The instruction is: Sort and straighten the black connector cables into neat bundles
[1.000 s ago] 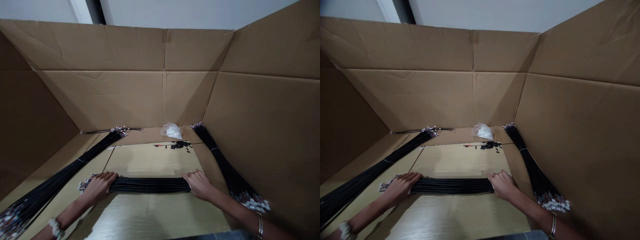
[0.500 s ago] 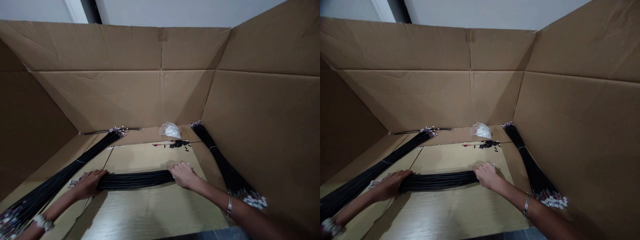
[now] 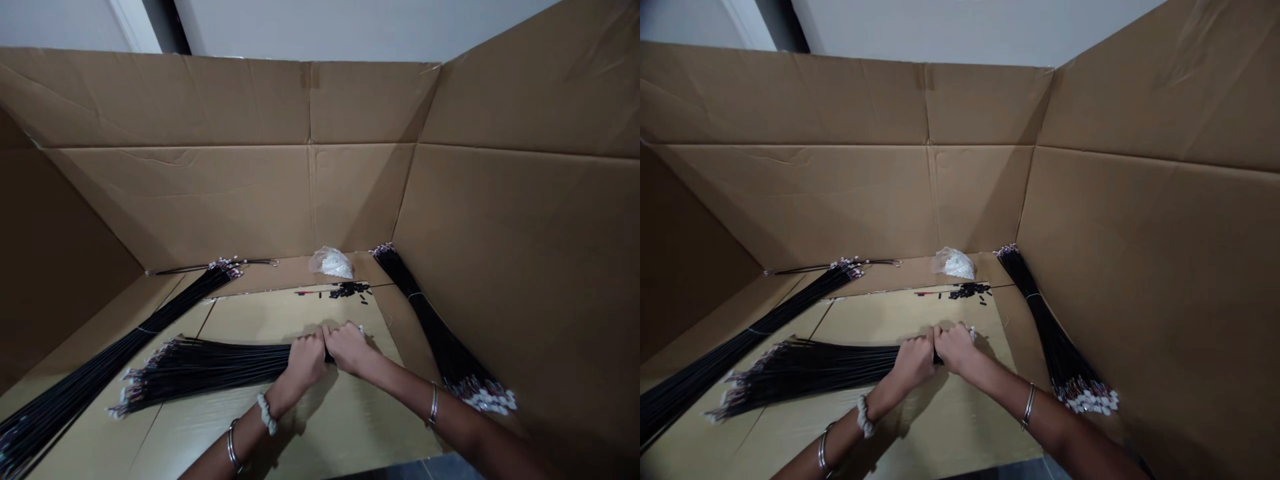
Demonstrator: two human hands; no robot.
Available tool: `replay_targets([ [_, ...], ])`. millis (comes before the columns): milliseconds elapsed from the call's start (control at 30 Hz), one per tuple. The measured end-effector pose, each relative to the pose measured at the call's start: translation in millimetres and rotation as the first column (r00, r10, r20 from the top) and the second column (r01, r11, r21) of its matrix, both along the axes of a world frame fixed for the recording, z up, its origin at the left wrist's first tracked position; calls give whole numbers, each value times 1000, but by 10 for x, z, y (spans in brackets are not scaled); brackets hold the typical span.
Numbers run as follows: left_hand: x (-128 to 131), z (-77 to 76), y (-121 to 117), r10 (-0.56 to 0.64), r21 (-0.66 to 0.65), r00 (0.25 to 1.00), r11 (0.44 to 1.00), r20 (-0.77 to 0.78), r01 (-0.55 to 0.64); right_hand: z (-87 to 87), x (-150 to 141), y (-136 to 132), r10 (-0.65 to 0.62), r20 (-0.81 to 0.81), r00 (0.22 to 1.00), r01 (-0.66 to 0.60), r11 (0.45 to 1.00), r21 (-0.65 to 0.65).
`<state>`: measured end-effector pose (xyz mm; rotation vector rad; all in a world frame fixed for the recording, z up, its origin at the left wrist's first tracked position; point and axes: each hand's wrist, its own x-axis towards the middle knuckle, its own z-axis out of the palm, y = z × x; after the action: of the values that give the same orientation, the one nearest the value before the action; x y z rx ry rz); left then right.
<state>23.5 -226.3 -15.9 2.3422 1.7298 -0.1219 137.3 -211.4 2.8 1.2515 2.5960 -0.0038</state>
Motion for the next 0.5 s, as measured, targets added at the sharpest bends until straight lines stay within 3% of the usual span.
replay_targets([
  [267,-93,-30,6,-21,18,999,1000,-39,22,12,160,-118,-55,-15,998,57,986,160],
  [500,-80,83,12,-13,33,999,999,-41,14,164,248,-63,-31,-56,998,33,999,34],
])
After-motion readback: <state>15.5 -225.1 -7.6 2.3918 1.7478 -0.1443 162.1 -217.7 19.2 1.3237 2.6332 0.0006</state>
